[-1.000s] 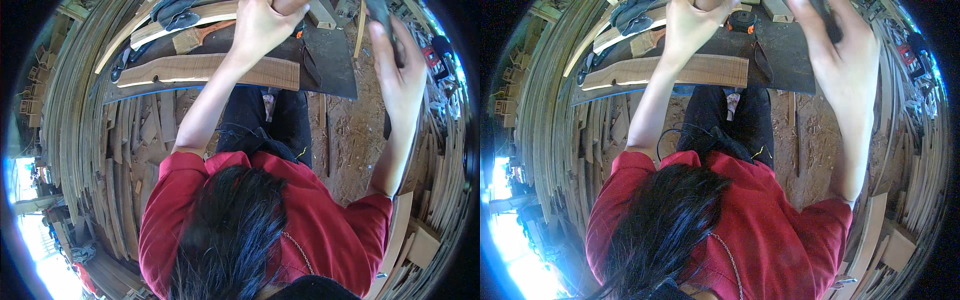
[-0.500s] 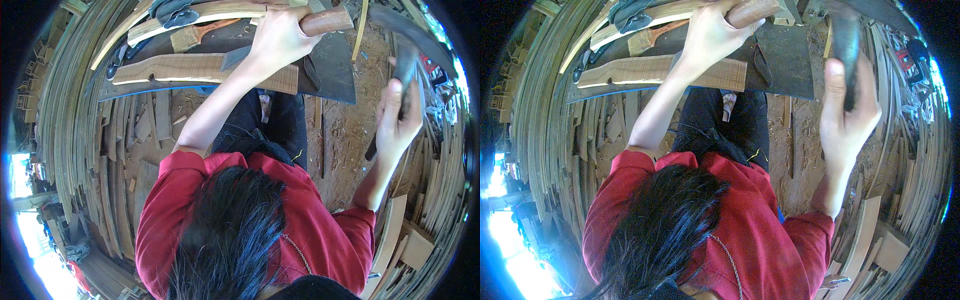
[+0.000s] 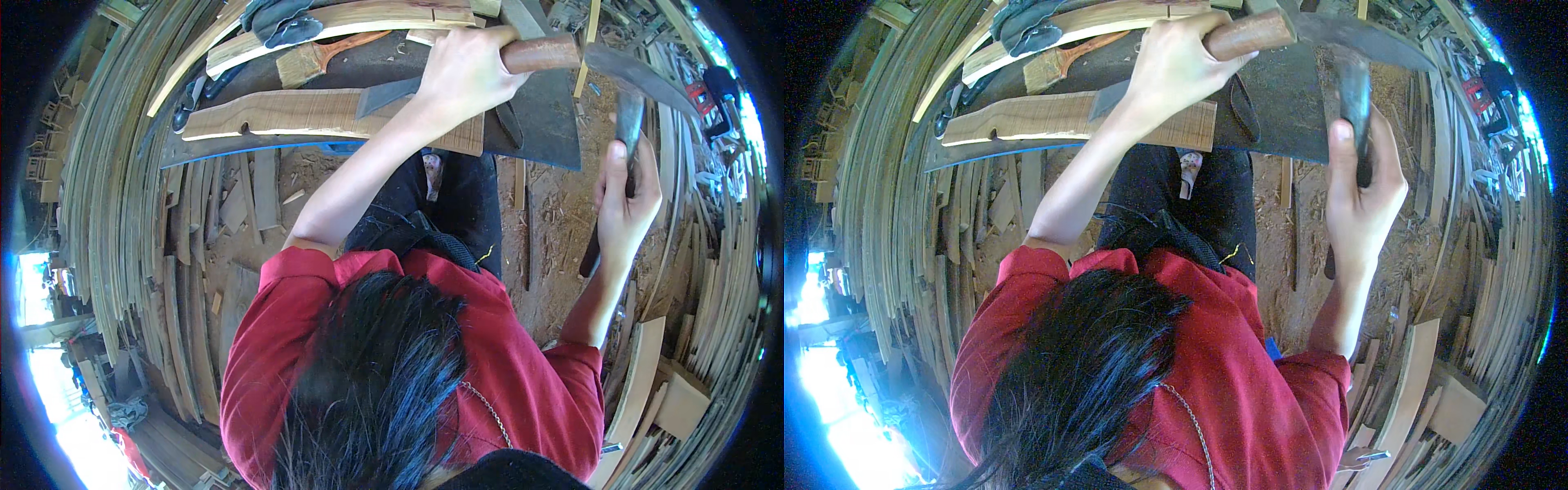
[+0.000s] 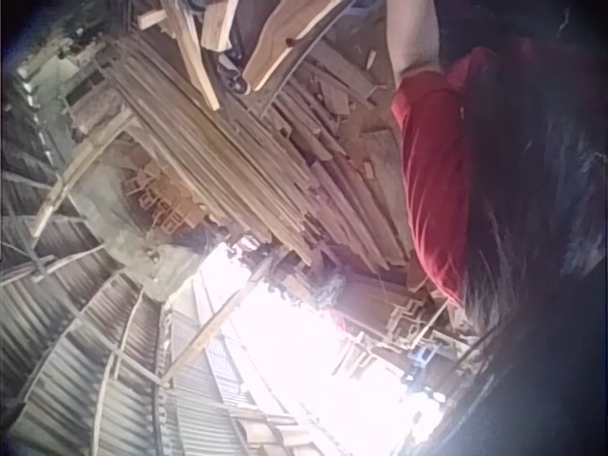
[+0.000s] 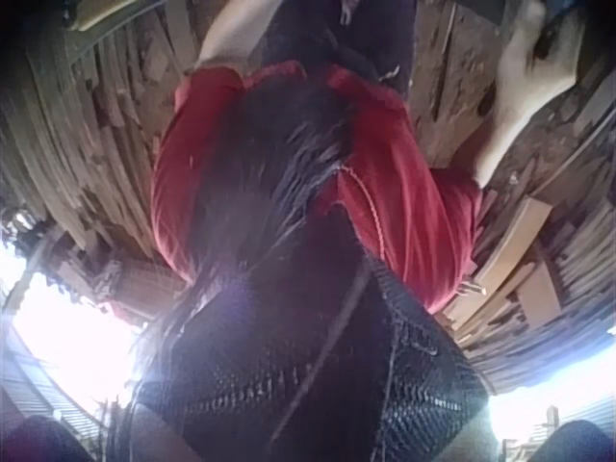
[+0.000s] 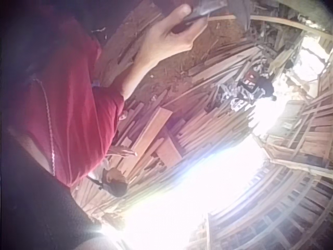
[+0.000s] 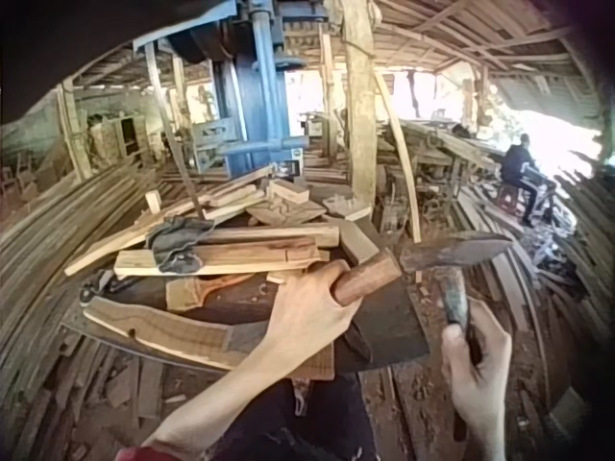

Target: The person uses a chisel and mallet to carve and shape a curved wooden piece on a workbench. They then use a brush to sweep away wood shavings and dust from the surface of the piece.

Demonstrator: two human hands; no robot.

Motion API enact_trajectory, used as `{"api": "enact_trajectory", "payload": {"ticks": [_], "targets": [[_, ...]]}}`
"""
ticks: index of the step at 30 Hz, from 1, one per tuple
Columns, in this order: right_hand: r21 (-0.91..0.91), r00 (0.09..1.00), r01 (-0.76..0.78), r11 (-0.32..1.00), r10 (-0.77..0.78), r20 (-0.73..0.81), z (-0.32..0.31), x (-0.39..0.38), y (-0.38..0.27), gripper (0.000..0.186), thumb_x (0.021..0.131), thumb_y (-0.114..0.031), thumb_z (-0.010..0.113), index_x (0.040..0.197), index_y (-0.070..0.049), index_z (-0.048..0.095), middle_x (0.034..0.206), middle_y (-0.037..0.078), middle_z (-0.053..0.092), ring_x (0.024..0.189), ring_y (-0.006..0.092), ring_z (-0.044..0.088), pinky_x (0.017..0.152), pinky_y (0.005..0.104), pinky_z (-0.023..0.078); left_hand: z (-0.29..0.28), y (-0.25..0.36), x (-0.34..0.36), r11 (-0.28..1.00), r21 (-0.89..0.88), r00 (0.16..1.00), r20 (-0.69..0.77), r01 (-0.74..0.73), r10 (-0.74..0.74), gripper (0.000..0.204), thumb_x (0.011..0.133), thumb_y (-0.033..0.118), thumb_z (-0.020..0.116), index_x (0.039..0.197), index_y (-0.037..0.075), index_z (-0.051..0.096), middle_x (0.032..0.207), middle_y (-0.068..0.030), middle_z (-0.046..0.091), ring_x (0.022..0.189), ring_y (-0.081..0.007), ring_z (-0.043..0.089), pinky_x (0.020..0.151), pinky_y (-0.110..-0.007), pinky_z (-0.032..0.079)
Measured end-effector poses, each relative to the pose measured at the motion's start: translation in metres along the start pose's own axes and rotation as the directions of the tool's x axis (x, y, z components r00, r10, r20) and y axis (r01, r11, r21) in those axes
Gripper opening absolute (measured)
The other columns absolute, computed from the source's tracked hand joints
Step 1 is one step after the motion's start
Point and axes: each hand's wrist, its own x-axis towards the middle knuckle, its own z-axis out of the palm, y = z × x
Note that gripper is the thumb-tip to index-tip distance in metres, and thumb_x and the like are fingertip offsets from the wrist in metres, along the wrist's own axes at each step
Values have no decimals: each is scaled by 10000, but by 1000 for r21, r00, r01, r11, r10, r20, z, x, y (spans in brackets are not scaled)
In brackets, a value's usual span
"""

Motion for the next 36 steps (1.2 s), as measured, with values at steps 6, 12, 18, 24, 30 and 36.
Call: {"api": "enact_trajectory", "payload": {"ticks": [6, 12, 18, 24, 30, 36], "targets": [[342, 987, -65, 938, 111, -118, 6, -17, -7, 266, 958, -176, 503, 1162, -10, 541, 605, -68, 423, 474, -1, 354, 421, 175, 246, 2, 5, -2, 1000, -17, 997, 69, 21, -20, 307, 702, 314, 742, 852, 56, 672, 720, -132, 648, 687, -307, 650, 648, -381, 519], [295, 987, -100, 950, 133, -94, 17, -31, 10, 306, 947, -181, 513, 1187, 4, 552, 609, -28, 473, 455, 11, 378, 406, 189, 257, 9, 0, -10, 1000, 30, 994, 107, -1, -3, 318, 700, 315, 739, 879, 61, 670, 739, -147, 651, 689, -316, 648, 644, -379, 520], [310, 978, -154, 938, 190, -90, 15, -33, 8, 312, 945, -185, 516, 1184, 12, 553, 592, -45, 461, 443, 9, 374, 390, 168, 239, 11, 0, -8, 1000, 0, 993, 115, 27, -27, 293, 706, 319, 733, 871, 85, 668, 741, -131, 657, 694, -316, 649, 634, -384, 523], [448, 963, -112, 887, 209, -172, 23, -56, 34, 302, 945, -209, 514, 1151, 11, 524, 601, -10, 474, 440, 35, 386, 368, 193, 283, 10, 5, -9, 999, 40, 994, 110, -13, 8, 255, 709, 294, 720, 876, 113, 656, 715, -109, 655, 653, -300, 653, 602, -383, 528], [546, 933, 98, 832, 113, -341, -2, -64, 30, 482, 966, -377, 460, 1210, 28, 364, 649, 43, 429, 429, 95, 390, 376, 228, 337, 12, 49, -33, 965, -124, 956, 158, -231, 249, 237, 648, 180, 679, 873, 147, 611, 659, -53, 630, 573, -250, 644, 538, -373, 536], [532, 874, 176, 828, 117, -471, -28, -69, 17, 479, 945, -435, 473, 1206, -52, 352, 608, 44, 407, 373, 108, 384, 293, 221, 308, 40, 76, -45, 974, -53, 877, 428, -219, 220, 284, 685, 262, 701, 907, 121, 593, 713, -77, 655, 666, -260, 669, 562, -378, 532]]}}
